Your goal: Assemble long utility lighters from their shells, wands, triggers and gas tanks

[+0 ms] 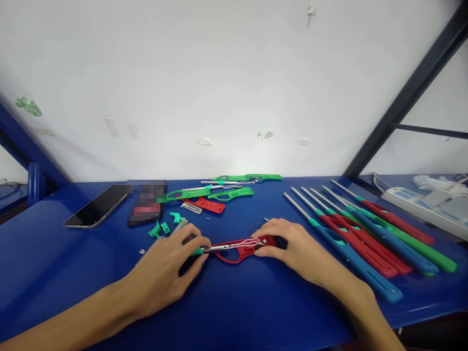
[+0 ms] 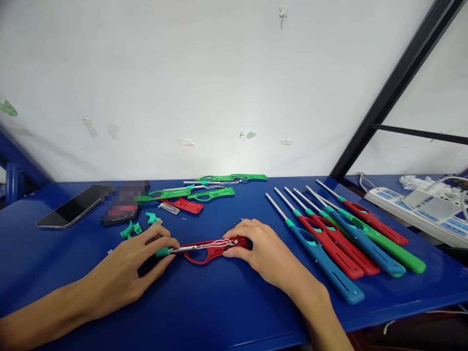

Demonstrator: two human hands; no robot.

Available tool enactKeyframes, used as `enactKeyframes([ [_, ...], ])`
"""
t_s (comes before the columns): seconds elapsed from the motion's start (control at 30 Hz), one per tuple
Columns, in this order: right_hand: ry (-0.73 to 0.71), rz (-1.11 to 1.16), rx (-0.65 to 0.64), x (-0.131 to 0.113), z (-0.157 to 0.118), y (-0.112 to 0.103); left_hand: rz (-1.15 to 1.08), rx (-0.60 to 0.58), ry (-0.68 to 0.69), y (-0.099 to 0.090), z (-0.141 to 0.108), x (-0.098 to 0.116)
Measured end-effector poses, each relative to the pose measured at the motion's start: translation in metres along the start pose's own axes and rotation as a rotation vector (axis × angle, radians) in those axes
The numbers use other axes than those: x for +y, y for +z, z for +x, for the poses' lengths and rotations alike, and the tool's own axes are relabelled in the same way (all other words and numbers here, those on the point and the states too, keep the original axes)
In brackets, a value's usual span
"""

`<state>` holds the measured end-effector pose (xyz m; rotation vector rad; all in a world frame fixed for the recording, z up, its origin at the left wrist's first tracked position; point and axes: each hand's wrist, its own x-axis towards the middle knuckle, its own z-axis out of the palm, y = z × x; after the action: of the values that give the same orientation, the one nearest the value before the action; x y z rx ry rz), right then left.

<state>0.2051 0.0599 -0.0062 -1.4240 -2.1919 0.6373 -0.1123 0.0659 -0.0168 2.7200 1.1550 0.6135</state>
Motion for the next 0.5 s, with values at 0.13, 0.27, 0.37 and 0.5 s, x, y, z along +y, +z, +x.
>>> enactKeyframes([
  [0.13, 0.028, 0.027, -0.004, 0.0013, 0.0002, -0.0038, -0.005, 0.033, 0.03, 0.0014, -0.0001, -0.0004],
  [0.27, 0.034, 0.037, -0.006, -0.001, 0.0011, -0.0036, -0.013, 0.113, 0.064, 0.0023, -0.0014, -0.0009],
  [0.37, 0.036, 0.042, 0.002, -0.0018, 0.0012, -0.0032, -0.013, 0.165, 0.077, 0.001, -0.004, 0.0],
  [0.5, 0.027, 0.047, 0.011, -0.0011, 0.0008, -0.0033, 0.053, 0.167, 0.027, -0.0002, -0.0043, -0.0007],
])
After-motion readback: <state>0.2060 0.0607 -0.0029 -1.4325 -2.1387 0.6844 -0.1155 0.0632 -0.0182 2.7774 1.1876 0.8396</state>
